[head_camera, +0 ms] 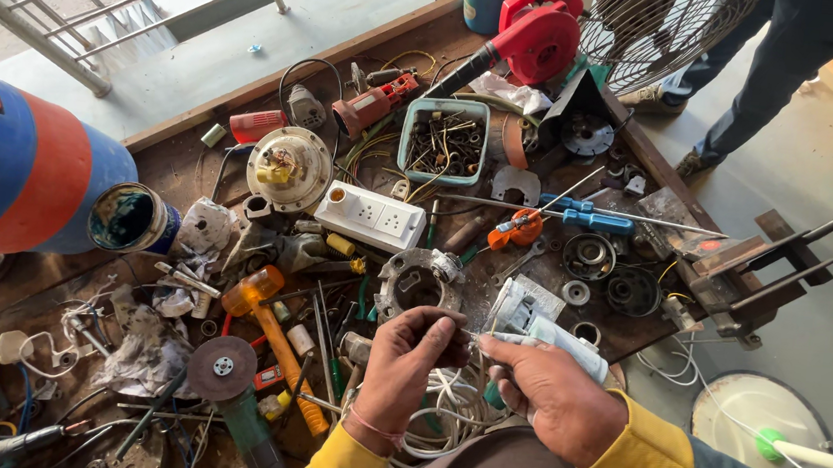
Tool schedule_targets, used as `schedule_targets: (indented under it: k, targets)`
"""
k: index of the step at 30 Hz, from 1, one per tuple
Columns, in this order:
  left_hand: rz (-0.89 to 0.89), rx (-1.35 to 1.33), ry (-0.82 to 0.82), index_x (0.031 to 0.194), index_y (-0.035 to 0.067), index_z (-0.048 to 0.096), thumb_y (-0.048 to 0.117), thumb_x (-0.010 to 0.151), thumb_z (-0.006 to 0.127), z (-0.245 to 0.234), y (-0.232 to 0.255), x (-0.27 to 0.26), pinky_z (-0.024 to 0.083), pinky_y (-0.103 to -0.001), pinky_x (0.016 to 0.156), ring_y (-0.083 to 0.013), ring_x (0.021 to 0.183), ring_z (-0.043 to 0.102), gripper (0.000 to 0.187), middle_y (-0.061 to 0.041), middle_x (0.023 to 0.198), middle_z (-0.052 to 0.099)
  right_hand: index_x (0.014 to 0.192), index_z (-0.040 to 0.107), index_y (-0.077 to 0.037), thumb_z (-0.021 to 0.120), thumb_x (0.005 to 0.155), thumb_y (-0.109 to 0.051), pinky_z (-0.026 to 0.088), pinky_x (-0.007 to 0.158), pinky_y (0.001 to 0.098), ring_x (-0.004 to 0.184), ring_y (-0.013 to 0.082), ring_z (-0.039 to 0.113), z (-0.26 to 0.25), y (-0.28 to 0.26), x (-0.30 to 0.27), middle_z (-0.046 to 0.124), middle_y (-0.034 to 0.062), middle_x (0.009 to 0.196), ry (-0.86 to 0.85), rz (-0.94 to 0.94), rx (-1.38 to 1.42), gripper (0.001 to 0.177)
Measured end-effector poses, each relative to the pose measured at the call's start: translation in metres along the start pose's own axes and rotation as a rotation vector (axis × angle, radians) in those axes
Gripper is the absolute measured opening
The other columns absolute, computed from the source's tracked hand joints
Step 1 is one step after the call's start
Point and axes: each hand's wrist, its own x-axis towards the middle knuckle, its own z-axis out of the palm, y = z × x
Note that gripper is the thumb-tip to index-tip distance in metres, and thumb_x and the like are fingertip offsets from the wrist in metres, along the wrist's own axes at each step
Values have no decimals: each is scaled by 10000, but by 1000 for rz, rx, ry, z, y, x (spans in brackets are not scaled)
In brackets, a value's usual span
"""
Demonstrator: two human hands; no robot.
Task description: The person uses a power tool to grind a small metal component, then secures it in a bench vise and continues to work on it with hand tools. Another person is visible working on wiring nearby.
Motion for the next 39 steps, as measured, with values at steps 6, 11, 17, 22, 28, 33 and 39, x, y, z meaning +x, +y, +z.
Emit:
schedule_targets:
  k: [6,11,17,22,28,33,39]
  targets:
    - [296,877,-171,1005,-15,756,97,930,704,3,34,-4,570,-327,724,-228,822,713,145,-128,902,757,939,718,-42,778,888,-255,332,486,239,564,110,422,-9,6,10,547,29,707,68,68,-70,227]
    - [421,945,-111,1070,14,714,124,891,728,14,47,-7,586,-347,733,-283,839,750,210,-140,934,755,967,712,-44,768,893,-259,336,508,251,575,118,422,-10,8,12,538,34,723,73,69,-34,234]
    - [485,1022,-58,1071,39,721,138,893,738,22,32,-9,591,-368,731,-291,845,744,205,-130,968,756,961,692,-36,772,898,-263,343,510,262,578,130,424,-11,8,9,541,42,725,90,92,-16,249]
    - [549,1028,-64,1016,35,715,125,904,721,19,17,-6,567,-395,727,-328,841,718,144,-138,934,747,931,682,-49,769,891,-261,338,506,267,567,133,430,-19,10,15,539,47,717,53,81,7,233]
    - [621,1143,-155,1048,63,670,138,943,702,7,7,-2,537,-422,779,-350,920,682,133,-132,954,715,891,665,-58,802,865,-316,345,494,274,551,135,417,-29,10,33,528,47,701,65,68,-86,293]
    - [362,1046,-260,1142,42,655,181,888,771,-2,4,8,547,-381,846,-290,1007,699,312,-133,1055,710,877,658,-75,851,826,-329,306,449,280,496,133,391,-37,12,48,515,27,652,112,93,-161,324]
    - [-75,196,-361,1235,4,697,182,967,688,-1,-8,26,569,-275,925,-121,1009,687,322,-82,1104,749,938,723,-98,839,844,-309,357,432,281,476,132,444,-39,24,58,530,34,632,82,75,-266,259]
